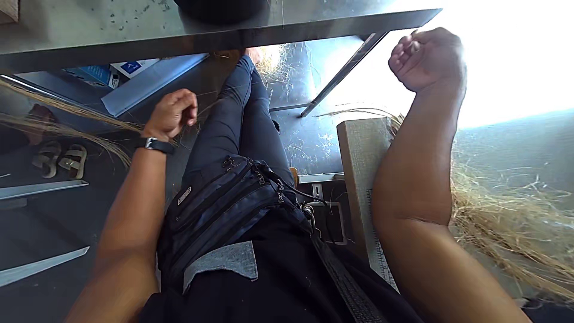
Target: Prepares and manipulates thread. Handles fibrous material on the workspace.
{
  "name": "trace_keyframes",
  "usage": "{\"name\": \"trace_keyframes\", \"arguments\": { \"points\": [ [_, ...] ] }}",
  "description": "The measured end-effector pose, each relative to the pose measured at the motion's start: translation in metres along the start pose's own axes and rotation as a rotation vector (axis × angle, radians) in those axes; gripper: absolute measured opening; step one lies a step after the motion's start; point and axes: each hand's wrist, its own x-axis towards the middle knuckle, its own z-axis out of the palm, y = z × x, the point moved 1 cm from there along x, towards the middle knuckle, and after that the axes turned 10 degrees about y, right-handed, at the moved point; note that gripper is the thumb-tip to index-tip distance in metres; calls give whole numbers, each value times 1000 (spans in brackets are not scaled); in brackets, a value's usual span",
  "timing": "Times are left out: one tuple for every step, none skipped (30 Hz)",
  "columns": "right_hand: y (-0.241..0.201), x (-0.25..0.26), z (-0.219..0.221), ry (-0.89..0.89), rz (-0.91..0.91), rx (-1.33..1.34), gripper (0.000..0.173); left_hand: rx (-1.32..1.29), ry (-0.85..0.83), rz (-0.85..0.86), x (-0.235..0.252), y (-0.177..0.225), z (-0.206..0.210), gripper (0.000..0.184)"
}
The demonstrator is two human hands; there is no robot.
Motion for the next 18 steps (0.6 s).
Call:
{"name": "trace_keyframes", "arguments": {
  "points": [
    [3, -3, 5, -42, -1, -117, 14, -74, 29, 38, -10, 4, -13, 26],
    [7, -5, 11, -72, -6, -210, 14, -132, 56, 83, -20, 8, -23, 26],
    [12, -7, 17, -96, -12, -301, 14, -175, 79, 132, -28, 14, -30, 26],
    [17, -9, 23, -129, -15, -382, 16, -218, 94, 189, -35, 21, -36, 27],
    [22, -10, 28, -165, -12, -459, 17, -269, 117, 247, -41, 29, -38, 28],
    [28, -10, 33, -198, -11, -531, 17, -330, 155, 298, -46, 38, -38, 31],
    [34, -10, 39, -228, -13, -597, 16, -396, 201, 341, -50, 47, -38, 35],
    [40, -11, 44, -258, -21, -661, 15, -477, 250, 374, -53, 56, -36, 41],
    [46, -13, 49, -296, -23, -722, 14, -568, 290, 403, -55, 66, -33, 45],
    [51, -14, 53, -331, -19, -769, 13, -651, 321, 426, -57, 75, -30, 48],
    [55, -15, 57, -357, -17, -816, 14, -738, 329, 444, -58, 83, -28, 49],
    [59, -16, 61, -376, -23, -869, 14, -798, 322, 451, -59, 90, -27, 48],
    [62, -15, 64, -389, -40, -918, 14, -831, 289, 450, -60, 96, -26, 47],
    [64, -14, 65, -401, -65, -961, 14, -826, 246, 447, -60, 100, -27, 46],
    [65, -13, 65, -412, -95, -997, 15, -776, 222, 437, -59, 101, -28, 46],
    [65, -12, 65, -421, -126, -1027, 16, -680, 221, 423, -60, 101, -30, 44],
    [64, -11, 65, -423, -160, -1046, 16, -555, 234, 411, -60, 100, -32, 40],
    [63, -11, 66, -424, -192, -1056, 15, -431, 250, 406, -60, 97, -35, 36]
  ]
}}
